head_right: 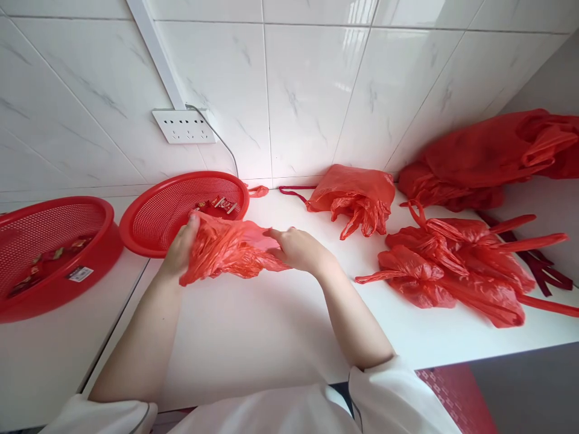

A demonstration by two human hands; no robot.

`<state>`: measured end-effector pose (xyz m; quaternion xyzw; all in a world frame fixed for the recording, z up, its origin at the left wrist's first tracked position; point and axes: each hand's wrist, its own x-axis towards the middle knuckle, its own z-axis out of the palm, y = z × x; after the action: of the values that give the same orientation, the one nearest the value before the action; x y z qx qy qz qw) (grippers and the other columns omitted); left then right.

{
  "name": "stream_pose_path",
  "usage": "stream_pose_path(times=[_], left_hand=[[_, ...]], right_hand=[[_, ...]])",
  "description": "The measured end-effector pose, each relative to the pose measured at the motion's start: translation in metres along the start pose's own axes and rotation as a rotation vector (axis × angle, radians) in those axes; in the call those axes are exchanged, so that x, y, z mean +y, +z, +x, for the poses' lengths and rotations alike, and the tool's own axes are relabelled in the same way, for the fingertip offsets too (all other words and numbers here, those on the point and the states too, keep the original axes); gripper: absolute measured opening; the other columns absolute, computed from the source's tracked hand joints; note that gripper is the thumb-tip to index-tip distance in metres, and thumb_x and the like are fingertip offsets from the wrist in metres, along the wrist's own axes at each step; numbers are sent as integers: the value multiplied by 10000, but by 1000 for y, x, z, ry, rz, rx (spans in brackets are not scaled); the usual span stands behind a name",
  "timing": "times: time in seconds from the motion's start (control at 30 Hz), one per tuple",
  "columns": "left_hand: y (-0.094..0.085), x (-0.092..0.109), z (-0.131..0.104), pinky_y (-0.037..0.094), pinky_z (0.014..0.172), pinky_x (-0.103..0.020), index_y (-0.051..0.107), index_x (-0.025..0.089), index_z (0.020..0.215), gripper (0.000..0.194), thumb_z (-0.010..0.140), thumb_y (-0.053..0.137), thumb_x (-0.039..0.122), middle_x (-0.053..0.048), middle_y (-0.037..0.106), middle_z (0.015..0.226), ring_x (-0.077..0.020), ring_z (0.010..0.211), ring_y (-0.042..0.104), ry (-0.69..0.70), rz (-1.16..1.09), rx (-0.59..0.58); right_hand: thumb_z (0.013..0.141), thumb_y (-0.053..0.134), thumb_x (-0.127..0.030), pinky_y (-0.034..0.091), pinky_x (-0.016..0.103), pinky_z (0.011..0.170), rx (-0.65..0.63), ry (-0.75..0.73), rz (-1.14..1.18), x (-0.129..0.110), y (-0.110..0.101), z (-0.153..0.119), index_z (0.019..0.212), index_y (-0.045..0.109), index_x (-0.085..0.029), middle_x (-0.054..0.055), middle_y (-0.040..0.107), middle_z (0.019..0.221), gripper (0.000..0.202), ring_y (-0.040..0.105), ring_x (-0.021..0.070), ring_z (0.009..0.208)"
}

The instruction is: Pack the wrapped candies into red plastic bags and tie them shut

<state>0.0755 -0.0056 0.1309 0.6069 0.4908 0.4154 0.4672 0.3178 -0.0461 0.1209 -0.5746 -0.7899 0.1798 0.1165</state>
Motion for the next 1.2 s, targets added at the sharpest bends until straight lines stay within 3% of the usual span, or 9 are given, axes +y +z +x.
stream_pose_path(times=[0.2, 0.37, 0.47, 0.53, 0.67, 0.8, 0.93, 1.13, 1.2], left_hand=[[-28, 14, 0, 454, 614, -284, 657, 197, 711, 306, 828, 562, 464, -28, 656, 728, -198, 715, 606, 12, 371, -15], [-14, 36, -27, 484, 893, -336, 627, 238, 1092, 265, 839, 551, 253, -44, 656, 1105, -211, 1045, 599, 494, 453, 26], [15, 38, -49, 490, 858, -319, 641, 245, 1044, 240, 897, 453, 216, -62, 663, 1090, -200, 987, 622, 653, 472, -340], [37, 31, -57, 493, 762, -308, 611, 243, 1104, 306, 937, 356, 211, -73, 674, 1050, -197, 911, 644, 541, 598, -543], [62, 3, -46, 443, 559, -342, 570, 157, 1172, 404, 955, 238, 233, -115, 686, 772, -254, 649, 656, 208, 1011, -508], [52, -23, -26, 438, 814, -456, 692, 93, 954, 522, 960, 259, 384, -209, 688, 725, -332, 780, 684, 142, 1393, -301], [39, -32, -20, 423, 858, -423, 713, 148, 895, 241, 803, 570, 318, -182, 716, 782, -325, 836, 681, 114, 1418, -375], [42, -32, -27, 362, 938, -429, 490, 21, 1336, 755, 691, 721, 338, -158, 711, 744, -313, 824, 676, 71, 1492, -378], [46, -28, -30, 340, 963, -443, 528, 39, 1300, 628, 745, 683, 290, -154, 707, 803, -311, 873, 658, 152, 1521, -314]], right_hand=[[748, 666, -360, 309, 261, 500, -42, 272, -60, 16, -5, -11, 1469, 233, -245, -1, 537, 641, 849, 523, 191, 555], [736, 706, -292, 307, 259, 505, 30, 244, -117, 12, -1, -17, 1513, 110, -229, -22, 517, 599, 981, 514, 179, 524], [750, 679, -210, 278, 261, 467, 55, 166, -125, 2, 2, -19, 1526, 64, -224, -53, 444, 528, 990, 457, 164, 457], [763, 637, -165, 262, 264, 445, 41, 119, -93, -6, 3, -23, 1532, 32, -225, -67, 413, 503, 980, 419, 156, 425], [801, 588, -212, 262, 267, 435, 3, 89, -62, -11, -3, -34, 1536, 70, -254, -63, 419, 502, 901, 421, 159, 429], [869, 526, -359, 350, 292, 507, 80, 308, -128, 8, -15, -38, 1458, 366, -278, 67, 636, 770, 616, 594, 244, 683], [854, 571, -340, 416, 334, 588, 95, 497, -123, 30, -22, -34, 1253, 615, -250, 114, 679, 1019, 412, 629, 288, 862], [925, 507, -240, 445, 419, 840, 564, -8, -123, 10, -28, -37, 996, 700, -226, 59, 704, 863, 206, 620, 237, 840], [939, 491, -217, 438, 401, 878, 698, -198, -71, -1, -27, -37, 992, 676, -218, 59, 698, 896, 192, 614, 214, 867]])
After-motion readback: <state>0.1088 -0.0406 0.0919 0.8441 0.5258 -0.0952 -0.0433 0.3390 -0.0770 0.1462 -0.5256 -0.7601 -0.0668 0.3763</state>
